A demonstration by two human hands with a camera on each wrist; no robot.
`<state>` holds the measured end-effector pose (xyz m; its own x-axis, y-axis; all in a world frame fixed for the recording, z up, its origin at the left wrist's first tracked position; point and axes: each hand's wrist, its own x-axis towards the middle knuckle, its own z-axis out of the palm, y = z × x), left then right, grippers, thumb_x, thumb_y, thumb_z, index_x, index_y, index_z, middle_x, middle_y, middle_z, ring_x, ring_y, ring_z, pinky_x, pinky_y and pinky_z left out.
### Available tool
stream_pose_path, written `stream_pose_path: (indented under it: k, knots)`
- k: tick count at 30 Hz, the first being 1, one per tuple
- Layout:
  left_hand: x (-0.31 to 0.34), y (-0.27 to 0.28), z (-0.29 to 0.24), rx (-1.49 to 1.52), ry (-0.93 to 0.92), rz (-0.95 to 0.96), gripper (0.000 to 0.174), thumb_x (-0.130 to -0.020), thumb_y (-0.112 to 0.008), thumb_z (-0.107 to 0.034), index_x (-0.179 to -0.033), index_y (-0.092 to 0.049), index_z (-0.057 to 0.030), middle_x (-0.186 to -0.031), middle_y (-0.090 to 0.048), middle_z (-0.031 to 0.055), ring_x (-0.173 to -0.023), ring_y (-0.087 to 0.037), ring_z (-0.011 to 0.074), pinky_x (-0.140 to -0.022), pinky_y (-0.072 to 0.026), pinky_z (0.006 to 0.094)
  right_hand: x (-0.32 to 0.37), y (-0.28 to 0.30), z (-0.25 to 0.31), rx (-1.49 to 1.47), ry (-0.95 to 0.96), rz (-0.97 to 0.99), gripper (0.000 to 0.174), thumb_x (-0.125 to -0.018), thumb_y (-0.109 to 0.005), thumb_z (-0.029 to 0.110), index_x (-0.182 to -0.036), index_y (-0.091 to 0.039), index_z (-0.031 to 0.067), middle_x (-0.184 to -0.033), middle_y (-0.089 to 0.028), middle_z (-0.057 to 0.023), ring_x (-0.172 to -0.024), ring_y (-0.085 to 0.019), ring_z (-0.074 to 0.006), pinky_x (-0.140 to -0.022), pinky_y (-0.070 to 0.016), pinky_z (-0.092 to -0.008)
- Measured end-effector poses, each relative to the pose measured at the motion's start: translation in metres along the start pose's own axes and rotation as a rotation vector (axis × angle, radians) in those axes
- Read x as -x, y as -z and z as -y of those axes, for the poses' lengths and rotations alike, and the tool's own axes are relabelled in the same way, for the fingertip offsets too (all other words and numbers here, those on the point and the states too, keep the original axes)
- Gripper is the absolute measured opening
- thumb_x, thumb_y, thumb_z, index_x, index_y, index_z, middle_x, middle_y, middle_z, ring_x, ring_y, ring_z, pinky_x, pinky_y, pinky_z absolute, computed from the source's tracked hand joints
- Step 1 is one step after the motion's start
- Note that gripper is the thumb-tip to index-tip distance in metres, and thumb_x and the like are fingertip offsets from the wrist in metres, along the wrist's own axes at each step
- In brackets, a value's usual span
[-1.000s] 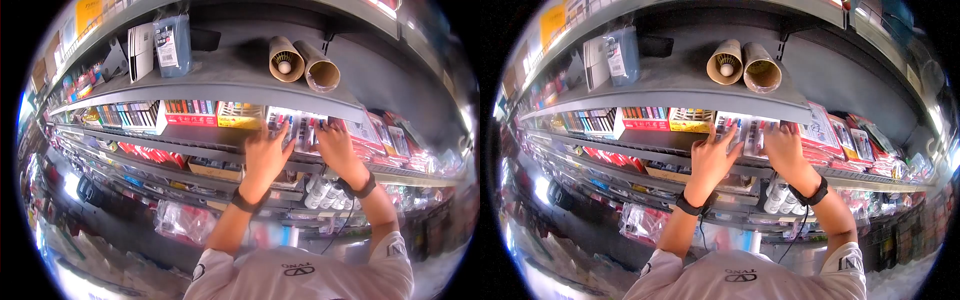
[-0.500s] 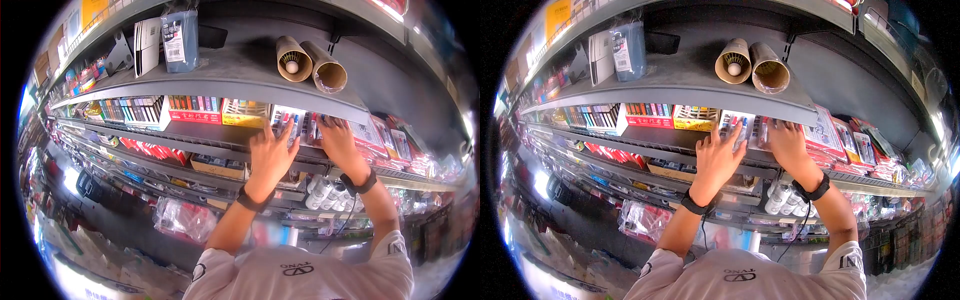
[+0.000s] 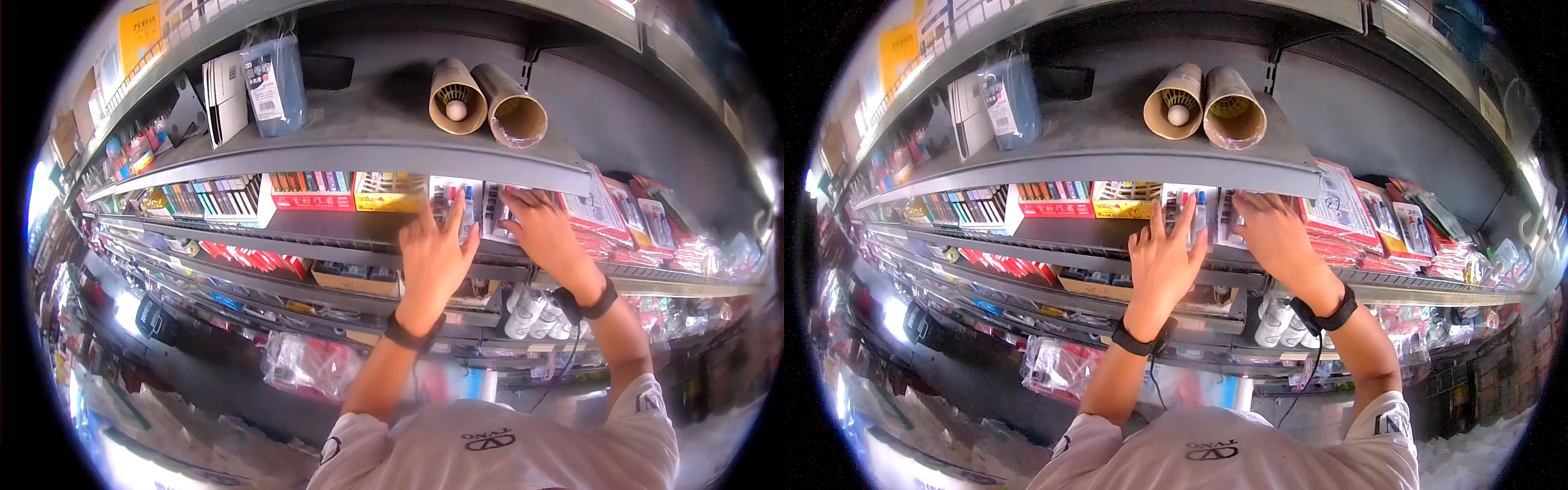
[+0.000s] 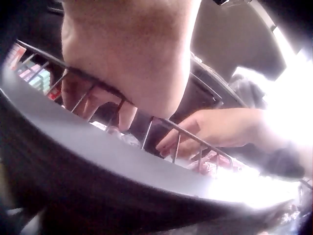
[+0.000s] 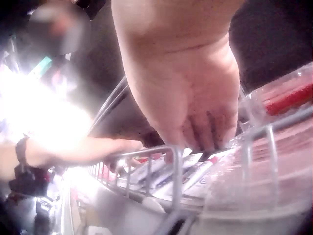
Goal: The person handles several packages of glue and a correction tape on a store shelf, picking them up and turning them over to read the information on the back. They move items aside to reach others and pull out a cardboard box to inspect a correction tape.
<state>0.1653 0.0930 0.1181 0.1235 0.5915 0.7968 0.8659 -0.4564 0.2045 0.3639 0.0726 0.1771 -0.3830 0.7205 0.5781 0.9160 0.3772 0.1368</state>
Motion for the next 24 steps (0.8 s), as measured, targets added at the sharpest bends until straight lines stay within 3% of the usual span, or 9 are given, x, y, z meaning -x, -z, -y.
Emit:
stream_pose_path:
  k: [2,5,8,11,17,24]
  knots:
    - [0.0,0.002,-0.001,-0.001,0.0,-0.012,0.065,-0.092,-0.064,-0.039,-0.152,-0.045,-0.024,-0.13,-0.059,0.0318,-0.089,-0.07,0.0412,-0.082,-0.0513,0.0499,-0.001,0.004,0.01,-0.268,-0.064,0.093,0.046,-0.092,-0.066,0.022,-0.132,-0.058,-0.0002,-0.125,-0.066,-0.0199,-0.116,-0.061,-0.0384,-0.097,-0.0502,-0.0451]
    - [0.0,0.002,-0.002,0.01,0.009,-0.025,0.075,-0.091,-0.067,-0.037,-0.156,-0.036,-0.016,-0.124,-0.063,0.0317,-0.085,-0.07,0.0409,-0.08,-0.0515,0.0491,-0.013,0.022,0.029,-0.509,-0.258,0.39,0.043,-0.098,-0.058,0.017,-0.136,-0.054,-0.0029,-0.123,-0.065,-0.0253,-0.108,-0.063,-0.0451,-0.092,-0.05,-0.05]
    - [0.001,-0.002,0.0,0.032,0.019,-0.012,0.08,-0.089,-0.069,-0.035,-0.156,-0.033,-0.0072,-0.116,-0.066,0.03,-0.081,-0.071,0.0397,-0.078,-0.0512,0.0482,-0.008,0.007,0.028,-0.644,-0.218,0.329,0.045,-0.099,-0.054,0.015,-0.141,-0.048,-0.0031,-0.124,-0.063,-0.0296,-0.106,-0.062,-0.0495,-0.091,-0.0489,-0.0512]
    - [0.001,-0.002,0.0,0.033,0.017,0.001,0.08,-0.089,-0.069,-0.034,-0.154,-0.034,-0.0029,-0.112,-0.069,0.028,-0.081,-0.071,0.0385,-0.078,-0.0505,0.047,-0.003,-0.016,0.024,-0.779,-0.105,0.133,0.05,-0.099,-0.054,0.015,-0.145,-0.043,-0.0022,-0.122,-0.062,-0.0328,-0.11,-0.061,-0.0491,-0.094,-0.0493,-0.0472]
    - [0.001,-0.001,0.001,0.033,0.011,-0.004,0.079,-0.089,-0.069,-0.033,-0.152,-0.035,-0.0012,-0.113,-0.069,0.0264,-0.079,-0.071,0.0372,-0.079,-0.0492,0.0441,-0.005,-0.045,0.013,-0.978,-0.216,0.048,0.061,-0.095,-0.065,0.017,-0.146,-0.04,-0.0052,-0.136,-0.056,-0.0276,-0.125,-0.059,-0.0356,-0.102,-0.0475,-0.0398]
    - [0.0,-0.003,0.006,0.053,-0.043,-0.043,0.076,-0.09,-0.068,-0.033,-0.148,-0.037,0.0051,-0.116,-0.069,0.0241,-0.081,-0.07,0.0328,-0.08,-0.0458,0.0404,-0.007,-0.028,0.02,-1.206,-0.446,0.084,0.065,-0.092,-0.072,0.016,-0.145,-0.041,-0.0065,-0.145,-0.048,-0.0218,-0.135,-0.048,-0.0316,-0.107,-0.0448,-0.0388]
